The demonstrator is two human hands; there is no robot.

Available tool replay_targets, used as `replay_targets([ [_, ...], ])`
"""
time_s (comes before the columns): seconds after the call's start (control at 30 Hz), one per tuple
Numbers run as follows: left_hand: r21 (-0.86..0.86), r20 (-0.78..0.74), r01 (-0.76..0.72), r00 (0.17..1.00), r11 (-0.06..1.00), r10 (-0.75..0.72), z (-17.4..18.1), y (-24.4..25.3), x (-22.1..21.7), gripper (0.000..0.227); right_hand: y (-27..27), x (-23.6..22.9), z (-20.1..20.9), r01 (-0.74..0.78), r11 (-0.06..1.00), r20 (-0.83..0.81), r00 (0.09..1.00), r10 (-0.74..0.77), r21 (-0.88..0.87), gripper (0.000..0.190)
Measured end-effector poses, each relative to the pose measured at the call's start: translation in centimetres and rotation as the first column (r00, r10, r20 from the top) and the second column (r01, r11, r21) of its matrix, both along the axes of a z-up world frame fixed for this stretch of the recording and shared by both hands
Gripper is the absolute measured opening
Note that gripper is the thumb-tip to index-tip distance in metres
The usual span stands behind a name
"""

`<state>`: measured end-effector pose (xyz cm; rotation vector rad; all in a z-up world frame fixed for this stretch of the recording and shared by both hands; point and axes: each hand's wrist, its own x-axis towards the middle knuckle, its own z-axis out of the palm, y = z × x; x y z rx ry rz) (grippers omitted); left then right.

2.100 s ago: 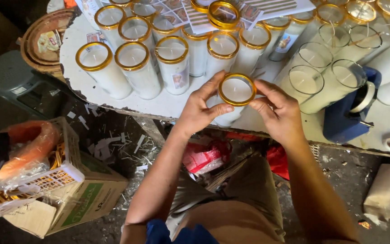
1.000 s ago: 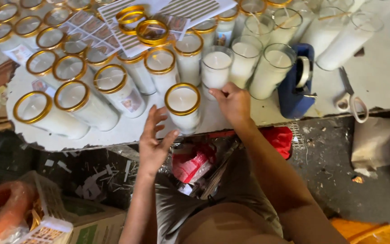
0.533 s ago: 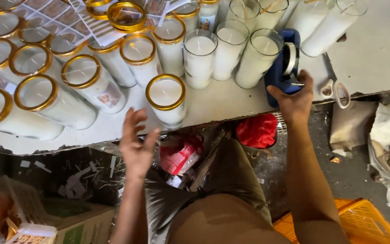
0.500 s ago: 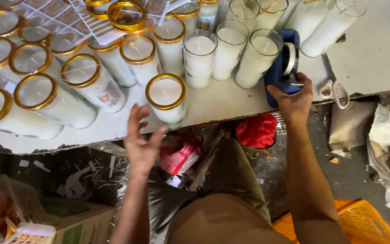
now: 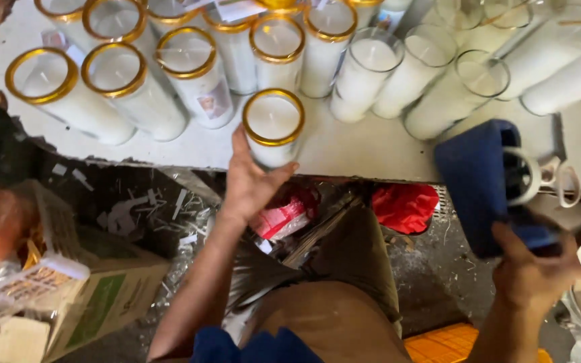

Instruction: The person places gold rings onto the rims of white candles and secures them with clear tape using a blue tape dispenser. They handle each candle individually, apply tape around the rim, and place the finished candles back on the table.

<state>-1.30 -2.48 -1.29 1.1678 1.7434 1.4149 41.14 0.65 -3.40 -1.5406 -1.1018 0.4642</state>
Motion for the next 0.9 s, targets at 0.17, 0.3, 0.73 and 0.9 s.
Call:
replay_targets([
  [0.17, 0.251, -0.07, 0.008, 0.998, 0.968, 0.01, -1.4, -0.5, -2.3, 0.102, -2.2, -1.7, 0.6, -0.208, 0.975, 0.17, 0.961, 0.218, -0.072, 0.06],
  [0.3, 0.103, 0.08, 0.037, 0.996, 0.994, -0.045, 0.3, -0.8, -2.6, 0.11, -1.2, -8.5, 2.5, -0.453, 0.89, 0.056, 0.888, 0.455, -0.054, 0.053],
  [0.73, 0.455, -0.162, -0.282, 0.906, 0.845, 0.39, -4.1, -4.9, 0.0, 0.092, 1.7, -20.5, -1.9, -0.661, 0.685, 0.115, 0.74, 0.663, 0.306, 0.053],
  [0.9, 0.64, -0.204, -0.162, 0.907, 0.751, 0.369, -5.0, -5.1, 3.0, 0.073, 1.7, -22.5, -2.6, -0.562, 0.8, 0.116, 0.827, 0.551, 0.21, 0.058],
])
